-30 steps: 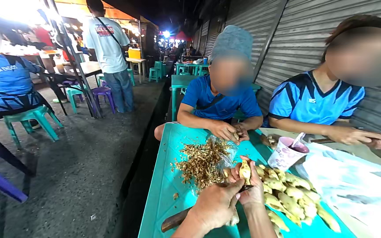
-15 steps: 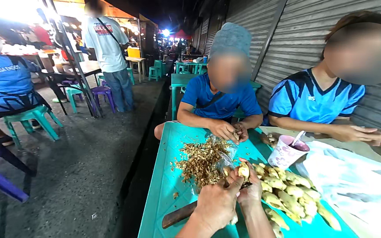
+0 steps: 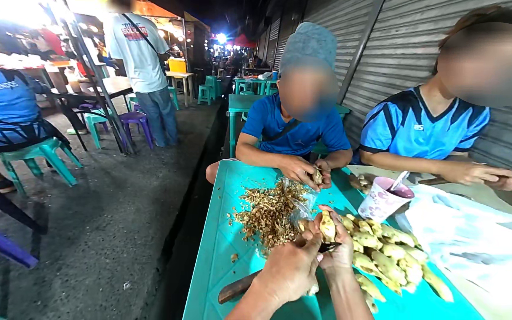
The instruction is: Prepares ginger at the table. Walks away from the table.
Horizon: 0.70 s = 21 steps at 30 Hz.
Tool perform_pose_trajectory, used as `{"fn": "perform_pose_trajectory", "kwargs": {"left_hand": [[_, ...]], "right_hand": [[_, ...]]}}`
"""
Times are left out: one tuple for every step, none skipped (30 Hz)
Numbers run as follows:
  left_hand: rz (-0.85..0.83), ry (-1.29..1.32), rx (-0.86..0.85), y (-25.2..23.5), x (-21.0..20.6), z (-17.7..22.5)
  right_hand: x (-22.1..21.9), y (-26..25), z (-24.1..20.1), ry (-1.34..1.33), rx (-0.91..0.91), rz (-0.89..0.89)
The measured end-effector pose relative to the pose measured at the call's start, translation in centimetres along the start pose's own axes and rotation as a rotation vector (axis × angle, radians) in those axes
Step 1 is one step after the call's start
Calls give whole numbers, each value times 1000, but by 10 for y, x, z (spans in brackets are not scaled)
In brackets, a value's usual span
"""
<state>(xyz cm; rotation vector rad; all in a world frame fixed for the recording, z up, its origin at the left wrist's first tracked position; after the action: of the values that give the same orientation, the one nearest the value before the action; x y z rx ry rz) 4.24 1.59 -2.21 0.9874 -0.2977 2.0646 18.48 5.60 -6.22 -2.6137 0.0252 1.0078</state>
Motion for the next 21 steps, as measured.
{"fn": "perform_pose_trajectory", "kwargs": {"left_hand": [[-11,19,-7,0,1,-2],[-16,37,-14,0,3,-3],[-20,44,-16,1,3,-5],[-21,43,-9,0,4,-5],[-18,28,8,0,4,-5],[-6,0,32,0,3,-4],[13,-41,63,-1,3,-4],[32,-82,94,-2,2,-4],[53,-128,124,-3,2,-4],[74,-176,150,-4,2,-4],[100,-217,164,-5,1,-5],[134,-253,173,-6,0,-6],[159,-274,179,-6,-1,-6],[168,-269,178,-6,-1,-6],[152,-229,169,-6,0,-6],[118,-160,147,-6,1,-7],[79,-78,113,-5,2,-8],[26,-10,84,-3,4,-7],[-20,31,60,-3,4,-6],[-52,47,45,-2,5,-5],[-66,47,37,-2,4,-4]], "right_hand": [[-1,0,0,18,2,5],[-2,1,0,37,5,10],[-2,1,1,49,10,20],[-4,1,2,59,12,42],[-6,1,2,58,10,76],[-9,2,3,55,5,126],[-14,3,3,49,-7,178],[-19,4,4,39,-21,225],[-23,5,5,25,-44,271],[-26,7,7,5,-70,313],[-30,8,8,-23,-100,346],[-33,9,8,-59,-134,361],[-34,10,8,-101,-165,369],[-35,10,8,-142,-195,373],[-34,9,6,-172,-225,365],[-30,8,4,-181,-249,345],[-24,6,2,-172,-261,311],[-18,4,0,-143,-255,263],[-12,3,-2,-108,-223,208],[-7,1,-3,-71,-187,167],[-5,0,-4,-47,-162,142]]}}
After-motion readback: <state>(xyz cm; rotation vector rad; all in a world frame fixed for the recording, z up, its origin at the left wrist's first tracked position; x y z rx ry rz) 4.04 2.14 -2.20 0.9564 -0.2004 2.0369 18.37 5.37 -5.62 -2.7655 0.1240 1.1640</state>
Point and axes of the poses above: each hand's wrist, its own y-axis away from the middle knuckle, its own x-axis out of the back of the hand, z = x × y, the point moved 1 cm from there along -y, towards the middle knuckle, and after that the axes turned 13 degrees about -z, right-handed, at the moved point
